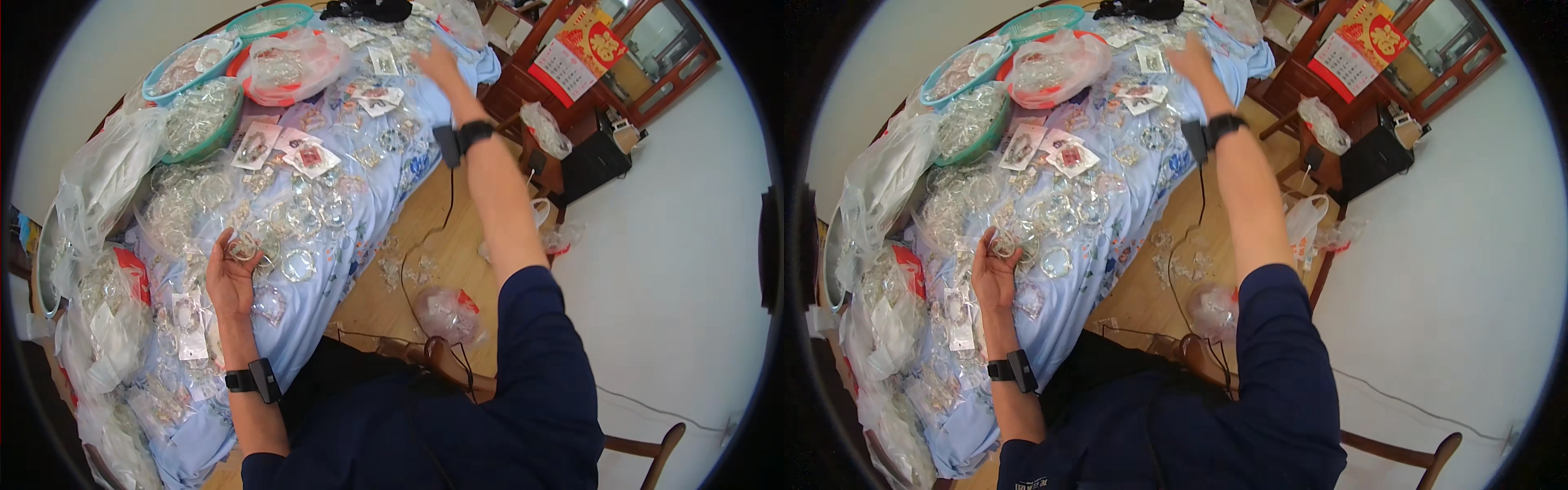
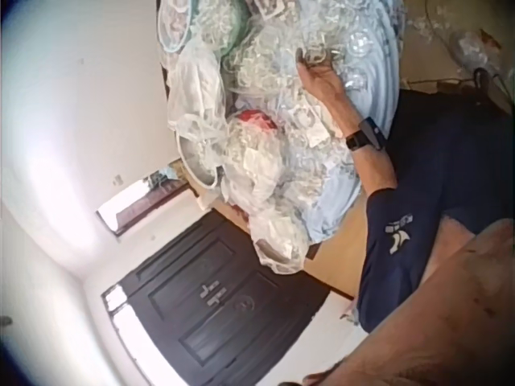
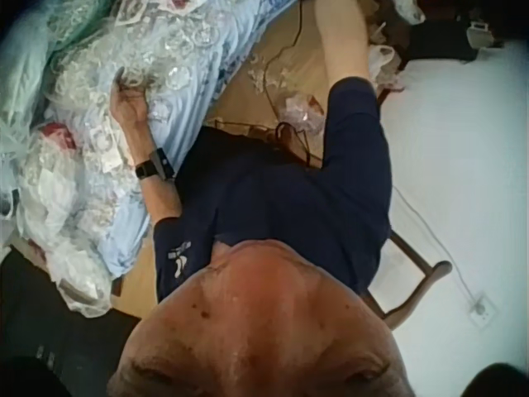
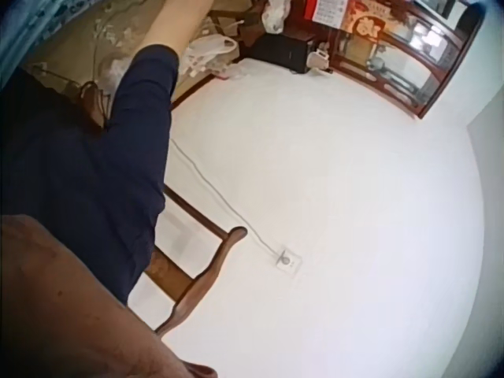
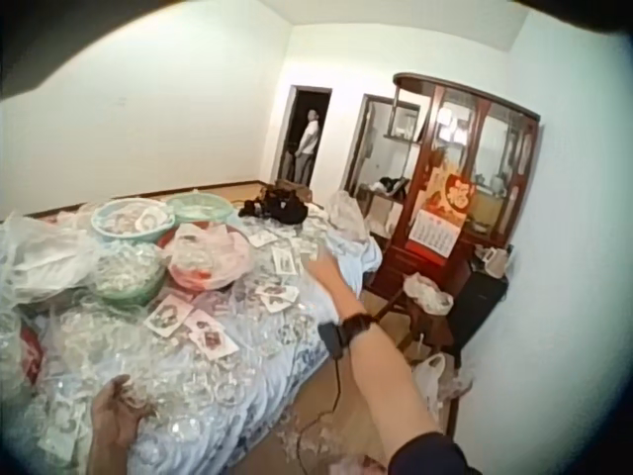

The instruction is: Packaging small decorative items into plastic bags.

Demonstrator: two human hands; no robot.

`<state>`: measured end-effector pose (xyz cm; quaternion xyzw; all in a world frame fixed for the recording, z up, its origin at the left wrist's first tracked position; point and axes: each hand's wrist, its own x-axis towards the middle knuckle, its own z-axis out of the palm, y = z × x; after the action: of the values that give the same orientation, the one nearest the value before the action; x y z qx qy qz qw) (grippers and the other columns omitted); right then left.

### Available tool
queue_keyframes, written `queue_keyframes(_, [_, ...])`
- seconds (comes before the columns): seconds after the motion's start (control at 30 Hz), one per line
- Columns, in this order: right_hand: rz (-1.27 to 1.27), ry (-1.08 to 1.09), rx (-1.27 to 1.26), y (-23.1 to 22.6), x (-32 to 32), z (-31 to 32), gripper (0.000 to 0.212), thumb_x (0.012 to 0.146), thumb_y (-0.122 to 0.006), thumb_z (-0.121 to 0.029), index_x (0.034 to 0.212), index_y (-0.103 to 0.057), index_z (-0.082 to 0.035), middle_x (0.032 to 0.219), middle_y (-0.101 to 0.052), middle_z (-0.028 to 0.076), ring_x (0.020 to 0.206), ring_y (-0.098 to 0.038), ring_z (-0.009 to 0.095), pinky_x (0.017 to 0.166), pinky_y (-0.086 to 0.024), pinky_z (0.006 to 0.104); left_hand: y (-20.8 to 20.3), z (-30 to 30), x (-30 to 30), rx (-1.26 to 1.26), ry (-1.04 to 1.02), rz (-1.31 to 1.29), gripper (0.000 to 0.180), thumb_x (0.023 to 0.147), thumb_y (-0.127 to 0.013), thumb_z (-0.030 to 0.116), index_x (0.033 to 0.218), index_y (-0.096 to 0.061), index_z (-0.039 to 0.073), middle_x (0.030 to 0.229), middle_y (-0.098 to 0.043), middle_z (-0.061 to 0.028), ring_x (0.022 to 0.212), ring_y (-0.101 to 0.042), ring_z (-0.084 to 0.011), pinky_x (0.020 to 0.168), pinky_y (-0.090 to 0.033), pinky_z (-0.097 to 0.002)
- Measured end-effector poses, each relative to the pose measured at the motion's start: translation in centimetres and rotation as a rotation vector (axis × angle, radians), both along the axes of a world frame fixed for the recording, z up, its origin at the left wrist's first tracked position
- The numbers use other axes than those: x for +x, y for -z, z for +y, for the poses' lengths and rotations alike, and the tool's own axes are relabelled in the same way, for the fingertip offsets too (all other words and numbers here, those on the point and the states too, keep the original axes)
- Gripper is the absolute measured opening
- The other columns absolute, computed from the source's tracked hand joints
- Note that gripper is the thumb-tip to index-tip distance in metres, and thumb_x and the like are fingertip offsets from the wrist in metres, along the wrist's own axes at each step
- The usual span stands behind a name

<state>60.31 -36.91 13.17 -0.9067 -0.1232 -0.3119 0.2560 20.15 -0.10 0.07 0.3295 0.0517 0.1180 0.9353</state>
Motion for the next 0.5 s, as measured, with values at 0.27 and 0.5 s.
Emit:
queue_keyframes(0.27, [-0.281, -0.356, 0.463, -17.9, -12.8, 7.6, 0.049, 0.094, -0.050, -0.014, 0.136, -0.040, 0.007, 0.055, -0.049, 0.005, 0.048, -0.044, 0.013, 0.049, -0.040, 0.0319, 0.0, 0.9, -0.9, 0.020, -0.039, 0.022, 0.040, 0.101, -0.041, 0.027, 0.129, -0.048, -0.001, 0.104, -0.064, -0.0088, 0.098, -0.064, -0.0266, 0.085, -0.055, -0.0451])
queue_keyframes(0.5, [0.207, -0.329, 0.441, -0.4, -10.9, 3.5, 0.030, 0.089, -0.058, -0.019, 0.109, -0.062, 0.003, 0.089, -0.070, 0.013, 0.073, -0.067, 0.018, 0.061, -0.053, 0.0283, 0.6, 0.9, -0.7, -0.006, -0.015, -0.015, 0.040, 0.101, -0.040, 0.027, 0.129, -0.048, -0.001, 0.105, -0.064, -0.0086, 0.098, -0.064, -0.0273, 0.085, -0.055, -0.0448])
